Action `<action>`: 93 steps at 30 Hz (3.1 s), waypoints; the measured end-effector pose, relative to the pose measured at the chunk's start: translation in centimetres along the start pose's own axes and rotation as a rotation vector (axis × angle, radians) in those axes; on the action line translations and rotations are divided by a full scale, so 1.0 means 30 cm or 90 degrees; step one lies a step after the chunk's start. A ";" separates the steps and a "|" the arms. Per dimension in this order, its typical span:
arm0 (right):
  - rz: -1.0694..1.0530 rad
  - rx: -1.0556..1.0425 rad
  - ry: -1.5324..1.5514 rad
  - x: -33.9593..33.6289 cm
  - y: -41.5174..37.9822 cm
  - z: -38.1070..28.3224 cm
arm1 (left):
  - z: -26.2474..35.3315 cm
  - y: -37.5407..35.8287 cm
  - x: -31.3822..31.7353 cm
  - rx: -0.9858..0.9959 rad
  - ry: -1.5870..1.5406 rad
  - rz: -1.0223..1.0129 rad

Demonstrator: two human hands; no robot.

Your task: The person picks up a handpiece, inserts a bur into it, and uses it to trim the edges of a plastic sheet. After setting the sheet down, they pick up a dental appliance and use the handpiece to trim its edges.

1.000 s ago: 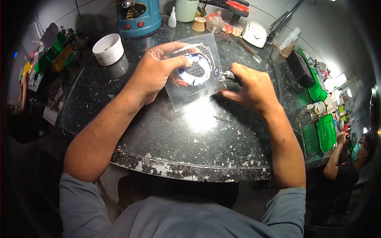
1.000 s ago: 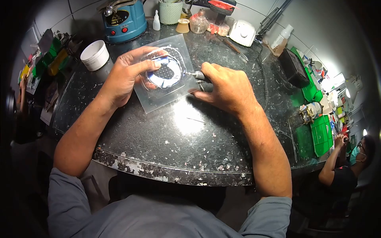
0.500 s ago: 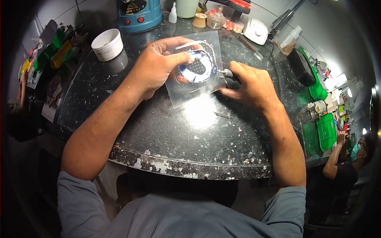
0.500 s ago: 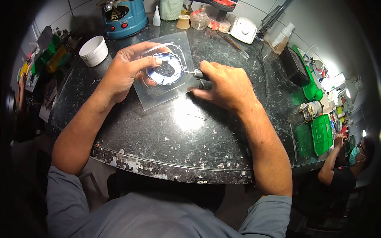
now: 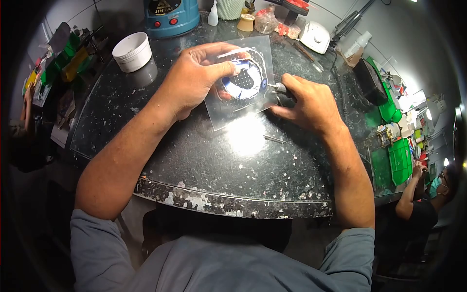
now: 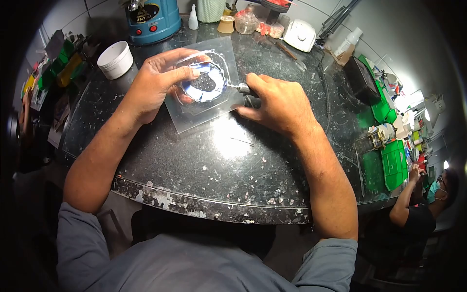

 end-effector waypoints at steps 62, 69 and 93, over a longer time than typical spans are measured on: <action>-0.001 -0.002 -0.007 0.009 0.001 -0.008 | 0.010 -0.006 0.005 0.014 0.001 0.013; -0.008 0.000 -0.002 0.011 0.001 -0.006 | 0.006 -0.003 0.001 0.011 0.007 0.011; 0.175 0.068 -0.009 -0.042 0.001 -0.040 | 0.015 -0.019 0.031 0.099 -0.128 0.034</action>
Point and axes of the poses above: each hand's wrist, its own y-axis towards the middle knuckle, its own x-axis out of the palm, z = x × y, the point moved 6 cm from there along y, towards the middle knuckle, and after that the axes turned 3 degrees about y, right-handed, at the moved point
